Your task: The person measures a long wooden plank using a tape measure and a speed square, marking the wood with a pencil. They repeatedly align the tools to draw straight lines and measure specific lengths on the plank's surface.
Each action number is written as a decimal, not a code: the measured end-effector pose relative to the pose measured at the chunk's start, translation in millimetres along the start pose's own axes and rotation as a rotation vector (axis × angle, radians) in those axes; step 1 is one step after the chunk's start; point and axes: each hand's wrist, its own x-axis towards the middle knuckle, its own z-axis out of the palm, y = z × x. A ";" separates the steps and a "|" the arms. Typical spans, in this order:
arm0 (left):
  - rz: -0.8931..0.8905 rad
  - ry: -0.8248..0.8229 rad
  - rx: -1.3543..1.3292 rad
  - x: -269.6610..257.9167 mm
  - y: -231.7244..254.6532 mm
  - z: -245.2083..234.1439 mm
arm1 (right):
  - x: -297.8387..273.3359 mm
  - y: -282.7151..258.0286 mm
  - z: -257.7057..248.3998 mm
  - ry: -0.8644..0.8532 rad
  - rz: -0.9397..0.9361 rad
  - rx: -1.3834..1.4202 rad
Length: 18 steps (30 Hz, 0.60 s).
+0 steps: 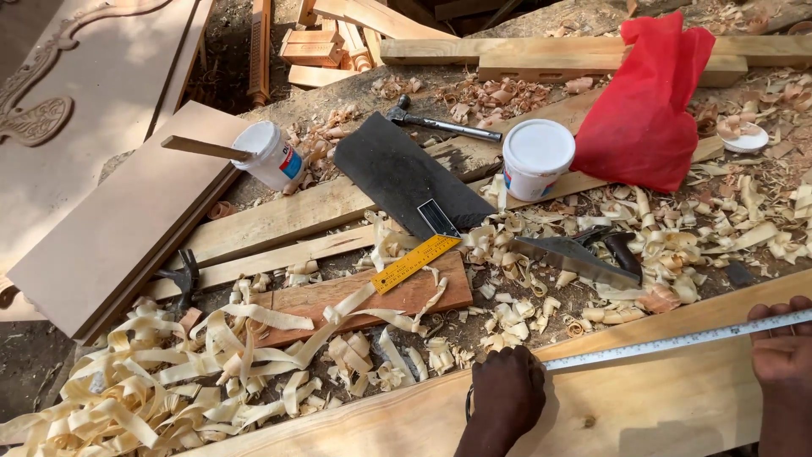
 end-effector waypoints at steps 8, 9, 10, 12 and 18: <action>-0.049 0.049 -0.164 7.4 7.4 12.0 | -80.2 9.7 117.0 -0.352 -0.038 -0.040; -0.055 0.041 -0.209 11.3 5.5 18.2 | -109.0 11.8 136.5 -0.400 0.003 -0.021; -0.062 0.066 -0.215 11.8 2.2 23.2 | -133.0 16.0 155.3 -0.427 0.001 -0.018; 0.053 0.230 -0.303 15.9 -4.5 32.2 | -182.2 24.8 190.0 -0.414 0.160 -0.147; 0.097 0.319 -0.440 6.8 -16.4 6.7 | -247.7 32.6 227.9 -0.588 0.269 -0.349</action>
